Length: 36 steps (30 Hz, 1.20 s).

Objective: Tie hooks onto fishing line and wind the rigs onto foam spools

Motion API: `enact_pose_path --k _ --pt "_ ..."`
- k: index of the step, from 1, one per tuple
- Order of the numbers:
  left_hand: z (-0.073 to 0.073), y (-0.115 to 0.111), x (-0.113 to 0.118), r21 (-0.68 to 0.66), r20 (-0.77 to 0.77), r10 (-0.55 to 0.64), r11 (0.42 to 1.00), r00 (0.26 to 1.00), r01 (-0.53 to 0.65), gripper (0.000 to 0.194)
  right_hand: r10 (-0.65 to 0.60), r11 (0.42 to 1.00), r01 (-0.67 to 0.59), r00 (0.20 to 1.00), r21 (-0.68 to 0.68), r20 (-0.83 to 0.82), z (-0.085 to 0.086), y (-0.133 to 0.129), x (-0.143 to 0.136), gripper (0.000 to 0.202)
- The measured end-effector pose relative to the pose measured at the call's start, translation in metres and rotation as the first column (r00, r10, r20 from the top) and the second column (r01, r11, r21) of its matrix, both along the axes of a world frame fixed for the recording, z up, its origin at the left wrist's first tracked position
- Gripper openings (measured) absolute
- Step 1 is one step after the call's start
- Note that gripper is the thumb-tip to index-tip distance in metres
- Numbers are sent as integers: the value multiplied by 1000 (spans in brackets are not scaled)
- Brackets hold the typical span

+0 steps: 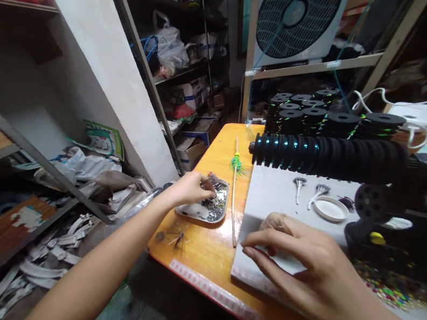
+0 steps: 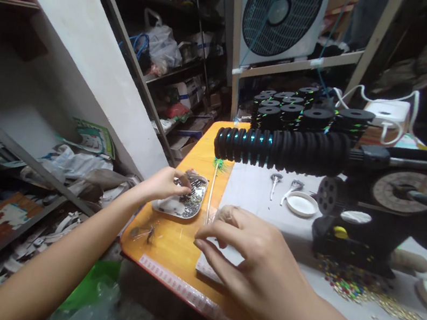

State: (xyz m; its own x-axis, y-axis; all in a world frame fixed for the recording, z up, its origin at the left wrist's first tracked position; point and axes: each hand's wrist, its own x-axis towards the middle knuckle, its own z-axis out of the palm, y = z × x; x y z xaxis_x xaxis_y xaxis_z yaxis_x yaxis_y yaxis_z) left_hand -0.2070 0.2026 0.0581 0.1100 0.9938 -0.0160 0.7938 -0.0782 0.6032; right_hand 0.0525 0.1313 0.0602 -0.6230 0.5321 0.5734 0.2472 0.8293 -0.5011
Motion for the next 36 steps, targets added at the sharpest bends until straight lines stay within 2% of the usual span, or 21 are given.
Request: enact_pose_path --k 4,6,7,8,9,10,11,13,14,16,18,22,31,36 --pt "18 -46 17 182 161 144 968 976 -173 11 -9 1000 11 996 24 -91 -6 -3 -1 11" --pt "17 -78 36 233 284 170 943 944 -240 12 -2 1000 2 989 3 -151 -7 -6 -1 10" --pt "12 -93 48 228 470 147 933 870 -280 8 -3 1000 1 985 -13 -175 -8 -9 -1 10" --pt "5 -107 60 176 629 134 935 766 -309 8 -8 999 2 981 -32 -195 -9 -11 -1 10" --pt "-4 -120 71 82 763 141 947 631 -311 9 -15 998 3 978 -56 -207 -9 -14 -1 11" --pt "-14 -130 82 -24 870 170 953 463 -303 13 -20 997 4 977 -77 -213 -10 -16 -1 11" --pt "-23 -138 92 -121 921 218 947 322 -297 19 -26 995 5 976 -97 -214 -10 -19 0 12" --pt "-37 -148 107 -250 952 289 923 99 -291 27 -24 990 -5 979 -141 -205 -13 -22 0 13" --pt "-41 -150 113 -295 949 315 907 20 -302 29 -17 985 -17 981 -170 -196 -14 -23 1 13" --pt "-44 -153 120 -351 936 342 875 -88 -333 34 0 972 -43 983 -232 -183 -17 -25 1 15" --pt "-42 -154 125 -387 922 360 852 -142 -354 39 13 961 -63 982 -268 -186 -20 -26 1 16" --pt "-38 -155 131 -428 904 384 822 -189 -376 45 44 963 -99 975 -249 -217 -21 -28 1 15" --pt "-36 -153 133 -434 900 411 806 -147 -402 48 30 981 -72 974 -180 -225 -17 -27 1 16" --pt "-33 -154 135 -428 903 394 793 -171 -433 48 41 979 -83 975 -188 -218 -18 -28 2 15"
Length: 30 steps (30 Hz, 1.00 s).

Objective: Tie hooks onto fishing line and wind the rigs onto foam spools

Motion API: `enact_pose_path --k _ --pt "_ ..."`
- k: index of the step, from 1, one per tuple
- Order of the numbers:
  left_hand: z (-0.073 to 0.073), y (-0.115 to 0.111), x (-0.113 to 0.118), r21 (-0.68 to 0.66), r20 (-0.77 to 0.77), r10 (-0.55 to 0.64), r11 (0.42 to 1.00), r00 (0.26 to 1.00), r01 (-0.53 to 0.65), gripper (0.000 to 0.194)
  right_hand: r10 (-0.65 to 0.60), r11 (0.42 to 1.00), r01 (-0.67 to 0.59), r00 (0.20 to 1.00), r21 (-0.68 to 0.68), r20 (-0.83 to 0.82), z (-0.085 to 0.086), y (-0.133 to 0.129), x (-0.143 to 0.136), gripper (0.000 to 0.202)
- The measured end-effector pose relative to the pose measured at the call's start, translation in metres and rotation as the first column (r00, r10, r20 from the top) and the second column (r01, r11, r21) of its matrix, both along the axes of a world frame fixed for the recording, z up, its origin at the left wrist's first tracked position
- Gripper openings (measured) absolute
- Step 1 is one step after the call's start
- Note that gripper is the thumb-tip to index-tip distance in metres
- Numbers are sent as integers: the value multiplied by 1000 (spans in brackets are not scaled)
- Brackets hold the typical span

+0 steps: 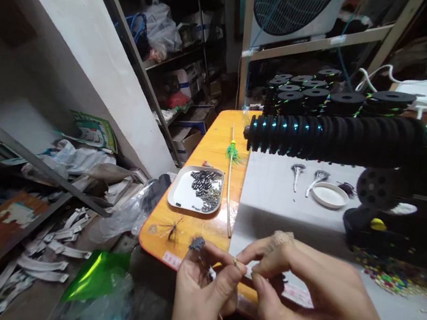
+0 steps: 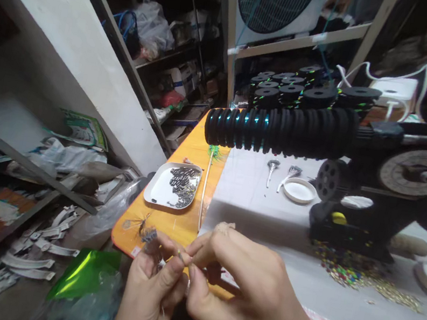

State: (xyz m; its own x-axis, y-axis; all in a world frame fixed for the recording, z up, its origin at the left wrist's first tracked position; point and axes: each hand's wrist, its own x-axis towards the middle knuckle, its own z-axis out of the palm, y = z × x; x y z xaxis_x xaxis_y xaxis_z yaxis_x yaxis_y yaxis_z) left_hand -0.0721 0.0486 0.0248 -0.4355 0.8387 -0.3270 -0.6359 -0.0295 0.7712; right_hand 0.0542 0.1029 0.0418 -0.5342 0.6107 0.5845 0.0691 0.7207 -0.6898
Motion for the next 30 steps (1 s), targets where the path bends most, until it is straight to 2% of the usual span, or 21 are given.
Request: enact_pose_path --k 7,10,13,17,21,24,25,27,29,30 --pt "1 0 0 24 32 -6 1000 999 5 49 23 1000 -23 1000 -1 0 -2 1 0 15" --pt "-2 -1 0 16 -1 -5 1000 1000 5 49 30 1000 -30 1000 -9 -4 -2 1 0 15" --pt "-5 -3 1 41 -152 76 997 986 -70 45 29 1000 -29 999 -12 32 -1 3 1 12" --pt "-6 -6 2 157 -330 245 966 911 -203 39 94 994 -87 991 -71 96 4 9 4 10" --pt "-9 -8 -1 232 -459 272 956 846 -181 27 121 980 -97 984 -171 132 8 10 6 6" --pt "-14 -8 -5 374 -552 311 922 774 -104 15 132 964 -95 981 -247 139 11 8 5 8" --pt "-15 -8 -6 421 -546 319 904 774 -76 14 158 957 -120 979 -264 129 12 7 4 9" --pt "-17 -9 -7 465 -455 279 884 846 -42 17 213 951 -180 971 -252 111 14 5 2 9" --pt "-18 -13 -8 467 -296 166 884 941 -9 16 232 965 -211 964 -156 131 13 3 -1 12" --pt "-18 -15 -9 466 -229 102 885 968 17 14 216 976 -208 965 -62 150 12 2 -2 14"
